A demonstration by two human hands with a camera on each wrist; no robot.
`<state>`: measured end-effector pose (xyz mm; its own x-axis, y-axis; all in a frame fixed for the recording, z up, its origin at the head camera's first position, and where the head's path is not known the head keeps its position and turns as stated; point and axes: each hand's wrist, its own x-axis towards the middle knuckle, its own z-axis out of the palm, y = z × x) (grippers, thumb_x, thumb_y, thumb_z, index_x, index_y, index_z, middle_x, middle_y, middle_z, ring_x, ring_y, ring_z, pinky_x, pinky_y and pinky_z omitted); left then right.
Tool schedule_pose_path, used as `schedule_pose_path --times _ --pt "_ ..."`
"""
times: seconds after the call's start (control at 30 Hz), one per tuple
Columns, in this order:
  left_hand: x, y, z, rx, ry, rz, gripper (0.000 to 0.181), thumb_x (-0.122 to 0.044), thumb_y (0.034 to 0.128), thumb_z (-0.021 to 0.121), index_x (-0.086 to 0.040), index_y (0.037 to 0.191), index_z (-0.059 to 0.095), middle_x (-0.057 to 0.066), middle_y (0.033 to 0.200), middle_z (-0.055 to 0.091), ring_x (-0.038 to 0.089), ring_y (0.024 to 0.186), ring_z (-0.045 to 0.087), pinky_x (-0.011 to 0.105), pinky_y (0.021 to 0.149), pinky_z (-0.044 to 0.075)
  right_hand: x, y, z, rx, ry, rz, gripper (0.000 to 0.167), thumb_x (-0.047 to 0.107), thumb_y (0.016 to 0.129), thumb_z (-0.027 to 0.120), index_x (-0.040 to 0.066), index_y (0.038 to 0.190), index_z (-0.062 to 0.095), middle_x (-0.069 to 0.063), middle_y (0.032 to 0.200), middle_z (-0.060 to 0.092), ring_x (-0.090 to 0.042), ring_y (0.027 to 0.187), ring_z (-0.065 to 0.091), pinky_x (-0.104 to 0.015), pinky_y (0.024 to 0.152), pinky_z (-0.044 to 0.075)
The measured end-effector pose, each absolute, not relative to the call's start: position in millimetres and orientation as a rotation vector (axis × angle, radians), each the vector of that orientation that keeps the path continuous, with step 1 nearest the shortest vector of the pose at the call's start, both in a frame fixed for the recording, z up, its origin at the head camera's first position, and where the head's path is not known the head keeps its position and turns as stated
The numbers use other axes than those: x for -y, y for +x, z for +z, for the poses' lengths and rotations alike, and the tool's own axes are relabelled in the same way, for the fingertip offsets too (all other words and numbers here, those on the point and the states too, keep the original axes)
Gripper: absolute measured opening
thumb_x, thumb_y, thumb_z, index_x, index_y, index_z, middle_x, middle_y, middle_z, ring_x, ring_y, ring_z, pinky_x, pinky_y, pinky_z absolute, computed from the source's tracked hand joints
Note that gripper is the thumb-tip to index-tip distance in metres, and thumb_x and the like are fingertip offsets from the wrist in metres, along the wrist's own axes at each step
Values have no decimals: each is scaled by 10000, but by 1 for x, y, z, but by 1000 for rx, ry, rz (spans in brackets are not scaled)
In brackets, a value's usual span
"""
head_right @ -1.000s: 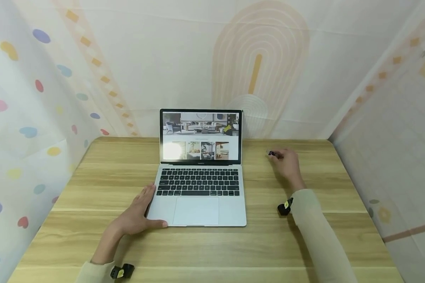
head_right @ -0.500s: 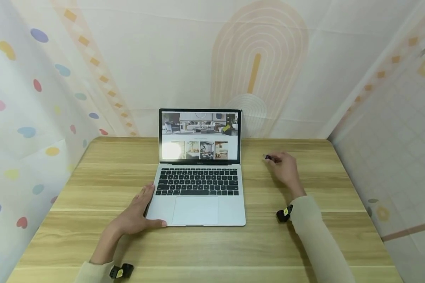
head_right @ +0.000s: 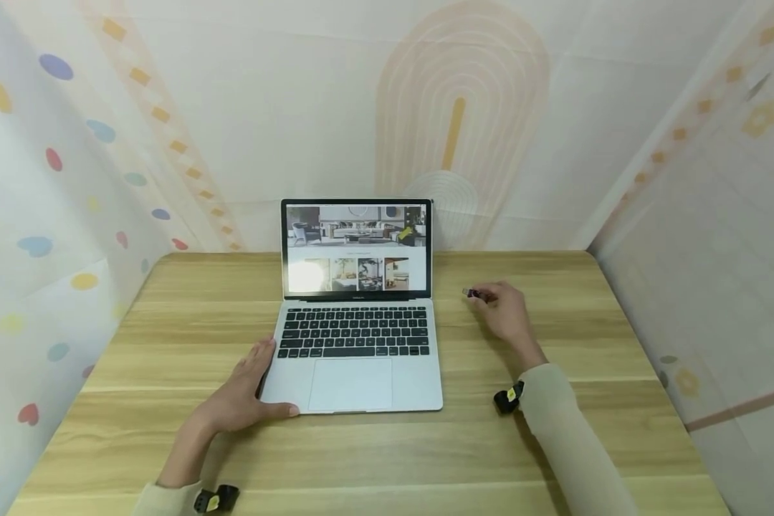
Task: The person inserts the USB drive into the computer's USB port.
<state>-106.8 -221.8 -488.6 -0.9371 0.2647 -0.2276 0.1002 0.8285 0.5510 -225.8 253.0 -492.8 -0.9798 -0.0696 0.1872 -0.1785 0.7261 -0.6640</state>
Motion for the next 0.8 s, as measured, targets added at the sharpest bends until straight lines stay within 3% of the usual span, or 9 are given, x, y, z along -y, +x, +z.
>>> schedule_pose_path --times 0.27,0.8 --pt "223 -107 -490 -2722 298 811 1390 -639 715 846 47 1624 49 239 1720 10 463 1588 -3 655 1277 46 -246 -221 -492 2800 199 1092 282 164 982 703 34 1231 732 -200 1118 704 -323 923 682 -324 737 556" --pt "223 -108 -488 -2716 287 805 1388 -634 716 849 50 1623 52 243 1718 20 461 1589 -4 651 1281 48 -236 -216 -493 2841 254 1092 244 168 934 764 61 1153 772 -147 1048 716 -258 913 649 -320 783 532"
